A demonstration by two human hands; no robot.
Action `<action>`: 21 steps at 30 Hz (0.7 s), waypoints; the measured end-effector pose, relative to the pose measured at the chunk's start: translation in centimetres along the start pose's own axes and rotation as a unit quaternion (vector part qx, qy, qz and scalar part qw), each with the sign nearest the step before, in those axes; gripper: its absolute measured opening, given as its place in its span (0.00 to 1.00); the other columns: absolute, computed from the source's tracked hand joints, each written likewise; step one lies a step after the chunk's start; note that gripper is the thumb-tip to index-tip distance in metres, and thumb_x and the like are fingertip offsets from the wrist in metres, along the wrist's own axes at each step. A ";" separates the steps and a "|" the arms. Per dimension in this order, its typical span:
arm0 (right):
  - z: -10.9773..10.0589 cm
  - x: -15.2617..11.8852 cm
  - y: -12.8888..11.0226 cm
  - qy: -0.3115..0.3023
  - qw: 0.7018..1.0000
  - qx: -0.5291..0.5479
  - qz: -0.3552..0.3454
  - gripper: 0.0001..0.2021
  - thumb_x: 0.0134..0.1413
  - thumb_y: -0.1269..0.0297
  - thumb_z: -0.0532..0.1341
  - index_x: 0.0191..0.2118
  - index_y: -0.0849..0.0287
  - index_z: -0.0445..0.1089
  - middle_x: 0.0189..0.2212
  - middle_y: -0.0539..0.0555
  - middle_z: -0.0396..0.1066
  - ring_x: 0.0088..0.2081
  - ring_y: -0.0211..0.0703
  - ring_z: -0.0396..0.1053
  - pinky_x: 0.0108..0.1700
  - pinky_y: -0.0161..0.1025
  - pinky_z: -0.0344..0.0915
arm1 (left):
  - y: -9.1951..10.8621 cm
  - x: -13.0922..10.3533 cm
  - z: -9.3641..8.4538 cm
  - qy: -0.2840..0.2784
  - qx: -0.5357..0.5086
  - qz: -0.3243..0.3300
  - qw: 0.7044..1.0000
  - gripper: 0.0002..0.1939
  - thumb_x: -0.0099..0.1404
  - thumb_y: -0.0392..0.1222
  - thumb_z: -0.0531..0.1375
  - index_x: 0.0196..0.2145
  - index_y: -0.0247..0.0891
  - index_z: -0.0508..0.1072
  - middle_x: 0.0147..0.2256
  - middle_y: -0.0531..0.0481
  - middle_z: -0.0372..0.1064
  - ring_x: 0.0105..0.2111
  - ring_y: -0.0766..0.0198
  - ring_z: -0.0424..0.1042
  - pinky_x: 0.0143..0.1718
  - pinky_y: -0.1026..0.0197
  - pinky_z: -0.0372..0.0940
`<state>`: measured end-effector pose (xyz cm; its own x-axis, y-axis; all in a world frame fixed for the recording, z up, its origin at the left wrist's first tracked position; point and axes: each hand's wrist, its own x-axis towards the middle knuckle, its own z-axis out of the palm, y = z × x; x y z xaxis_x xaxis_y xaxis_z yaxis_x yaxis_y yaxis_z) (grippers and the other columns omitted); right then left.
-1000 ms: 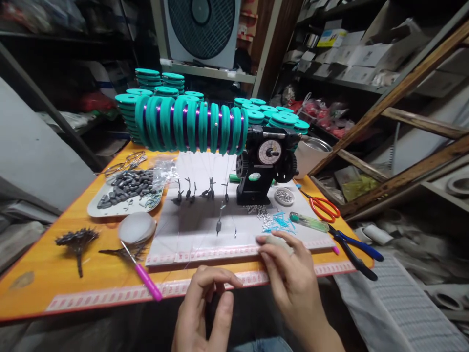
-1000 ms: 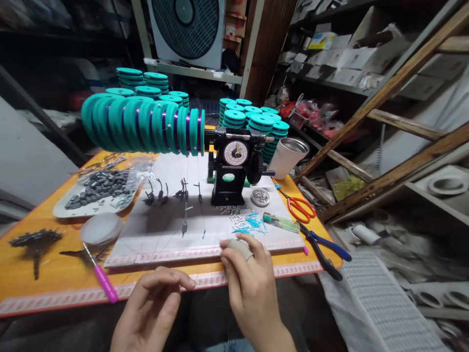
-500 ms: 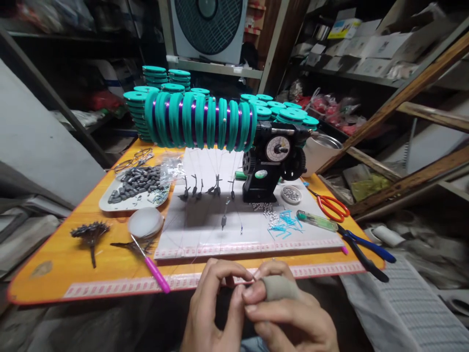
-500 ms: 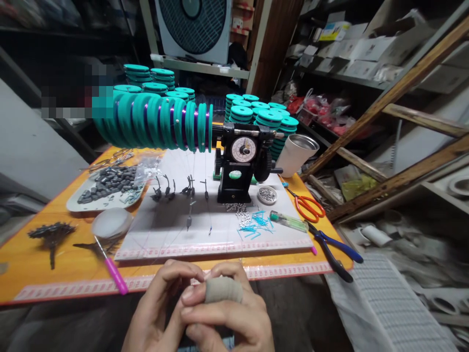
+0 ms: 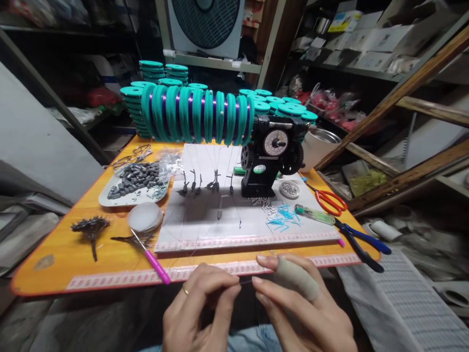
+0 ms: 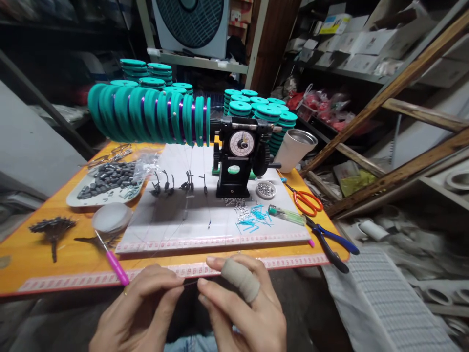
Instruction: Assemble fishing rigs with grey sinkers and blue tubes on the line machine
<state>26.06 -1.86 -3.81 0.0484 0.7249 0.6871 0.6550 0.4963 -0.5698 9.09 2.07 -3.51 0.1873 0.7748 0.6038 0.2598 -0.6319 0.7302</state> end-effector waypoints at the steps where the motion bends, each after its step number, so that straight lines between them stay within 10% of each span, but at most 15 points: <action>1: 0.0 -0.1 0.1 -0.010 1.000 -0.019 -0.011 0.15 0.56 0.80 0.64 0.45 0.55 0.77 0.48 0.54 0.77 0.51 0.45 0.66 0.50 0.39 0.71 | 0.1 -0.1 0.0 0.007 -0.004 -0.008 1.000 0.11 0.65 0.25 0.61 0.39 0.40 0.73 0.31 0.55 0.73 0.30 0.69 0.74 0.30 0.71 0.70; 12: -0.6 -0.1 0.0 -0.057 0.983 -0.133 -0.114 0.17 0.56 0.82 0.63 0.49 0.60 0.75 0.49 0.58 0.78 0.53 0.49 0.66 0.53 0.42 0.69 | 0.7 -0.3 0.0 -0.058 0.020 0.059 0.996 0.13 0.64 0.23 0.63 0.42 0.36 0.74 0.32 0.50 0.76 0.31 0.67 0.77 0.34 0.69 0.73; 17: 0.2 -0.4 -0.9 -0.009 0.988 0.090 0.129 0.17 0.58 0.75 0.65 0.50 0.49 0.75 0.51 0.53 0.77 0.50 0.43 0.75 0.50 0.35 0.74 | 1.5 -0.2 0.8 0.030 -0.101 -0.109 0.989 0.08 0.63 0.31 0.65 0.34 0.45 0.77 0.28 0.58 0.73 0.21 0.72 0.66 0.22 0.72 0.63; 21: 1.6 -0.4 -1.1 -0.041 0.880 0.379 0.283 0.15 0.55 0.66 0.71 0.47 0.41 0.79 0.43 0.49 0.82 0.42 0.41 0.80 0.45 0.34 0.76 | 2.6 -0.5 1.9 0.115 -0.265 -0.270 0.918 0.04 0.61 0.41 0.69 0.29 0.49 0.80 0.26 0.59 0.73 0.22 0.73 0.67 0.24 0.74 0.63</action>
<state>24.12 -1.96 -4.16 0.1299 0.9750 0.1803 -0.1498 0.1990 -0.9685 11.49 0.07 -2.50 -0.0540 0.9920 0.1138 -0.2537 -0.1239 0.9593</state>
